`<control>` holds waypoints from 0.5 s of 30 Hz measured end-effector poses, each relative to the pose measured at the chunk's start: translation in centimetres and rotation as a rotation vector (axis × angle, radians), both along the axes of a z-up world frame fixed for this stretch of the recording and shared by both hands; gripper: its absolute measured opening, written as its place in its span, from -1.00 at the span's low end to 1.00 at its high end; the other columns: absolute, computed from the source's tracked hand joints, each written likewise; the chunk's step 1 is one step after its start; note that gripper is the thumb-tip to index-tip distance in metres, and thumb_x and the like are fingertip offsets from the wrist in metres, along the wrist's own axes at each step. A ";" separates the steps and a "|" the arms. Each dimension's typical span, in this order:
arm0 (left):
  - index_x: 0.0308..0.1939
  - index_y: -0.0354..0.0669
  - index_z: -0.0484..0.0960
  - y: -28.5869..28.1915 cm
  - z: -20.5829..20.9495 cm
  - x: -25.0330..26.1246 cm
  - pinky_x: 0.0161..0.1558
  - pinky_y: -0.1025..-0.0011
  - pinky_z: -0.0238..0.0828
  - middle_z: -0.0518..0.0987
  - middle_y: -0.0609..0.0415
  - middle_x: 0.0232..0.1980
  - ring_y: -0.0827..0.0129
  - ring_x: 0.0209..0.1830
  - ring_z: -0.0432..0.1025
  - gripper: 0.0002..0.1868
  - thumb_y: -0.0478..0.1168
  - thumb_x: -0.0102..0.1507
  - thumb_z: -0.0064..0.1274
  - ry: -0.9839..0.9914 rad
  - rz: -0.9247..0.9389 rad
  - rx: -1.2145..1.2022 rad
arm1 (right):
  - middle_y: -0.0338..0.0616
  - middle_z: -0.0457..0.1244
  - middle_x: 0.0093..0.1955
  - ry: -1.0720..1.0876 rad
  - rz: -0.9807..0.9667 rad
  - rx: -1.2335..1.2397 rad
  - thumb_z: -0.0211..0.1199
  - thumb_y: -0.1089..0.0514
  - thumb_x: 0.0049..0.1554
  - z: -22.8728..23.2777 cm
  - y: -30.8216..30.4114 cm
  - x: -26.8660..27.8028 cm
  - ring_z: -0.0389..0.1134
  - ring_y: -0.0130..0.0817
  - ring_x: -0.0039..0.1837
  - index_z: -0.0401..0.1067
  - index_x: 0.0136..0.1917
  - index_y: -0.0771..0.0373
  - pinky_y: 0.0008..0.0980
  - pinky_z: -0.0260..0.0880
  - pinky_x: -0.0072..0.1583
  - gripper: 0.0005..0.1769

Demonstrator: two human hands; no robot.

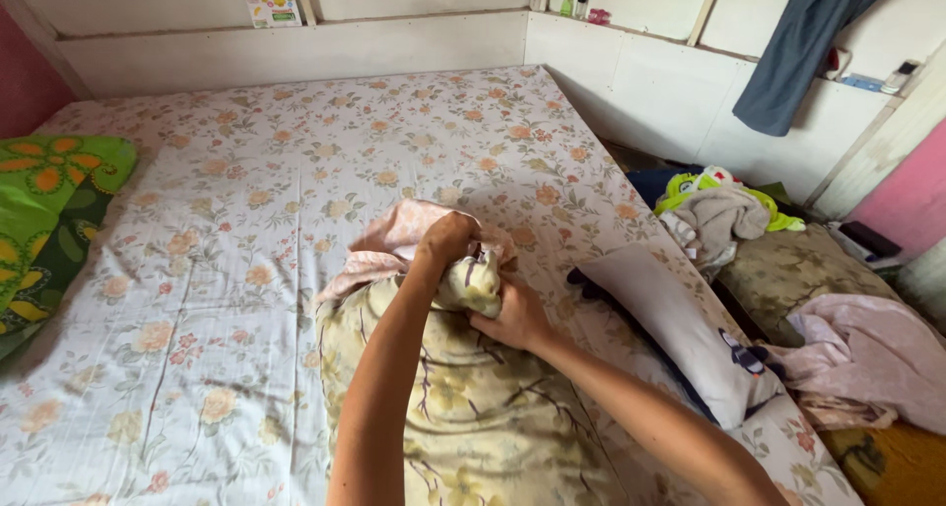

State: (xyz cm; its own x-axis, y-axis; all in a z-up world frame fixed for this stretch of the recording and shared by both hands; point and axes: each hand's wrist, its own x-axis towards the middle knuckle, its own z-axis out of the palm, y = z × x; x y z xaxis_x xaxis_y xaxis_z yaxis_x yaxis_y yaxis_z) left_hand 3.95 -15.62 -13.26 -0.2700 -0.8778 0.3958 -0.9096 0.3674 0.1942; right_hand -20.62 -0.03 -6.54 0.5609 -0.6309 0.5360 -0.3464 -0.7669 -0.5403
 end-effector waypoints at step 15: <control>0.02 0.47 0.73 8.9 9.4 -6.2 -0.34 0.36 0.54 0.52 0.23 -0.07 0.27 -0.30 0.52 -0.69 -0.20 0.33 0.08 -0.151 0.092 0.174 | 0.15 0.06 0.41 0.166 -0.067 0.173 -0.05 -0.33 0.28 -3.6 -1.5 0.0 -0.04 0.18 0.56 0.51 0.24 0.18 -0.03 0.11 0.50 -0.36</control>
State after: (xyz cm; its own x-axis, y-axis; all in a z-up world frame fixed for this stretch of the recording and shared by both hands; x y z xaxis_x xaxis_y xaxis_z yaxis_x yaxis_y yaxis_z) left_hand -2.21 -6.72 -3.84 -0.2303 -0.9527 0.1981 -0.9612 0.2545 0.1065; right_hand -20.57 -1.57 -10.11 0.5863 -0.7440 0.3205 -0.4883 -0.6403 -0.5930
